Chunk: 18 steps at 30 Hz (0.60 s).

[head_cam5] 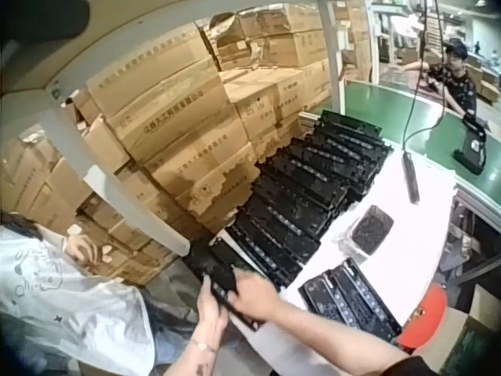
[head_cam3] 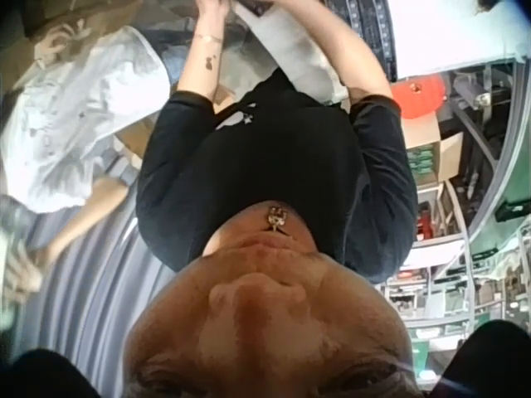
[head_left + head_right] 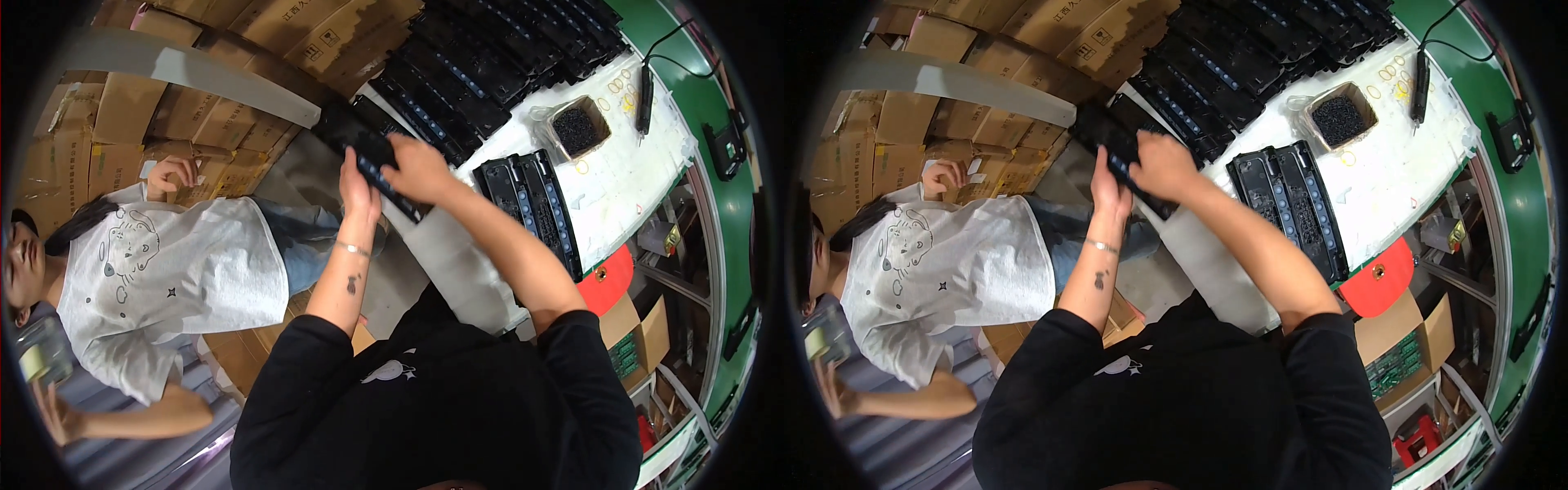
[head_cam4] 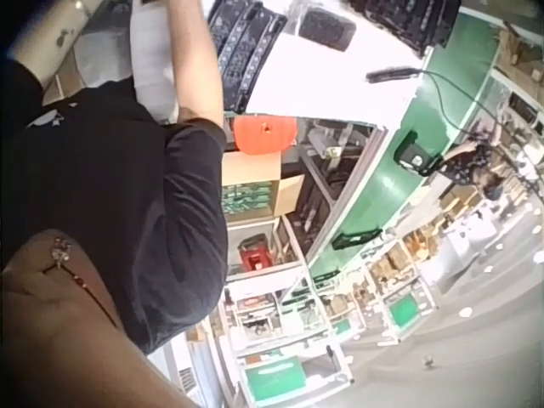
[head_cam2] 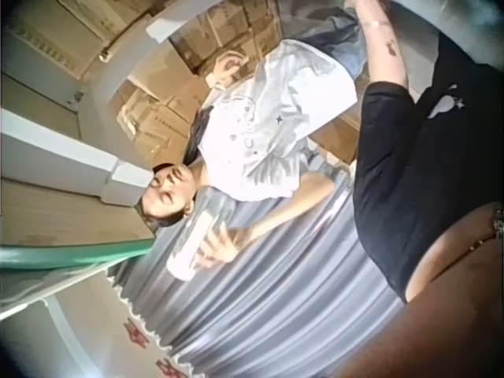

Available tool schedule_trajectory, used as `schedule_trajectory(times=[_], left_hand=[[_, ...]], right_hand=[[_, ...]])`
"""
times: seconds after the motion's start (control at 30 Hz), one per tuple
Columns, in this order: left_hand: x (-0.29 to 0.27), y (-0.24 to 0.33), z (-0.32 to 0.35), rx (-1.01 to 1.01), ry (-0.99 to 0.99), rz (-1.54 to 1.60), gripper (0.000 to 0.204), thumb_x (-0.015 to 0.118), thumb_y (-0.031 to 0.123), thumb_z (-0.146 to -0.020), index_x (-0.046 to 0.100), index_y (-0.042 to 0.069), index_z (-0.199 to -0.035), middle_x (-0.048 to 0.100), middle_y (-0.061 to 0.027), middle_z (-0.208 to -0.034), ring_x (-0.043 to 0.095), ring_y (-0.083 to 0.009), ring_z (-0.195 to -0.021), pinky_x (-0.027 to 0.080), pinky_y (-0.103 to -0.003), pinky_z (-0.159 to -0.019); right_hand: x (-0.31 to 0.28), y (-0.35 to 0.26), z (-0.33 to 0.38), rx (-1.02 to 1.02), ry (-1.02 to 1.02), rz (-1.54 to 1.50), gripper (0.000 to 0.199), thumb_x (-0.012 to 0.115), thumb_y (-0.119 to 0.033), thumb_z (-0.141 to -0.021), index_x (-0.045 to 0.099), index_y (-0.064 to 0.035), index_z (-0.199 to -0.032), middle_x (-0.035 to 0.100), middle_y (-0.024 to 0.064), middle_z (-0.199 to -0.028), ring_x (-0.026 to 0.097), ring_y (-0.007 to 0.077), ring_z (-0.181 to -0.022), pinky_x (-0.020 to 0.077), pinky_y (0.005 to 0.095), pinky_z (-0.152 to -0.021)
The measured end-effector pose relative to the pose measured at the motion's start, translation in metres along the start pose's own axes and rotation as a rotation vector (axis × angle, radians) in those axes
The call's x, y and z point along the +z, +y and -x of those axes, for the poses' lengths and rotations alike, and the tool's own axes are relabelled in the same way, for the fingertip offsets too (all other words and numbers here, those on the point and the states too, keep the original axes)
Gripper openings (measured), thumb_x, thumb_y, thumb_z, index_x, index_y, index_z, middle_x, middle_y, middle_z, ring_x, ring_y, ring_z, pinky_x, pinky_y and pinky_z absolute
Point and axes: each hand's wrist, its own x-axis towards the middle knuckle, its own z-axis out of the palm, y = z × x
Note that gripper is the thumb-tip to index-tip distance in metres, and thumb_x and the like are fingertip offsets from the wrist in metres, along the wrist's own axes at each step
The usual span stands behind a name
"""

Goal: Organizing and packing electronic components like circuit boards and toner cartridges in a factory setting.

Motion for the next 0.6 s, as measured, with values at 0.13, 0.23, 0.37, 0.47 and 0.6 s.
schedule_trajectory(times=[0.13, 0.23, 0.37, 0.47, 0.6], left_hand=[[0.03, -0.009, -0.033, -0.18, 0.104, -0.056, 0.03, 0.052, 0.028, -0.089, 0.052, 0.004, -0.107, 0.06, -0.0041, -0.099, 0.057, -0.018, -0.09, 0.045, -0.033, -0.081], [0.016, -0.019, -0.053, -0.163, 0.177, -0.194, 0.031, 0.051, 0.025, -0.089, 0.052, 0.003, -0.109, 0.059, -0.0079, -0.105, 0.055, -0.0216, -0.096, 0.043, -0.037, -0.086], [0.011, -0.011, -0.048, -0.241, 0.124, -0.22, 0.034, 0.049, 0.026, -0.089, 0.05, 0.003, -0.114, 0.055, -0.0099, -0.114, 0.052, -0.0241, -0.102, 0.041, -0.037, -0.09], [0.012, -0.003, -0.048, -0.243, 0.084, -0.17, 0.034, 0.047, 0.026, -0.09, 0.049, 0.003, -0.115, 0.055, -0.0105, -0.114, 0.052, -0.0242, -0.103, 0.041, -0.037, -0.09], [0.006, 0.0, -0.052, -0.263, 0.051, -0.092, 0.033, 0.054, 0.023, -0.086, 0.052, 0.0, -0.109, 0.056, -0.0097, -0.109, 0.052, -0.0229, -0.1, 0.041, -0.035, -0.089]], right_hand=[[-0.007, 0.026, -0.047, 0.283, -0.292, 0.204, 0.055, 0.063, -0.037, -0.074, 0.055, 0.0081, -0.104, 0.054, 0.0222, -0.113, 0.047, 0.0342, -0.11, 0.0376, 0.0374, -0.095], [0.002, 0.029, -0.054, 0.341, -0.368, 0.166, 0.063, 0.06, -0.04, -0.074, 0.05, 0.0087, -0.113, 0.048, 0.024, -0.12, 0.046, 0.0363, -0.112, 0.0375, 0.0373, -0.095], [0.021, 0.015, -0.046, 0.411, -0.294, 0.235, 0.066, 0.06, -0.04, -0.073, 0.043, 0.006, -0.118, 0.047, 0.0221, -0.121, 0.042, 0.037, -0.114, 0.0331, 0.0418, -0.097], [0.029, 0.008, -0.046, 0.407, -0.241, 0.238, 0.068, 0.063, -0.043, -0.072, 0.043, 0.0062, -0.115, 0.043, 0.0245, -0.123, 0.04, 0.0382, -0.115, 0.033, 0.0447, -0.096], [0.03, 0.001, -0.046, 0.416, -0.102, 0.31, 0.072, 0.064, -0.043, -0.071, 0.042, 0.0064, -0.118, 0.031, 0.0236, -0.132, 0.037, 0.0356, -0.117, 0.0326, 0.0448, -0.096]])
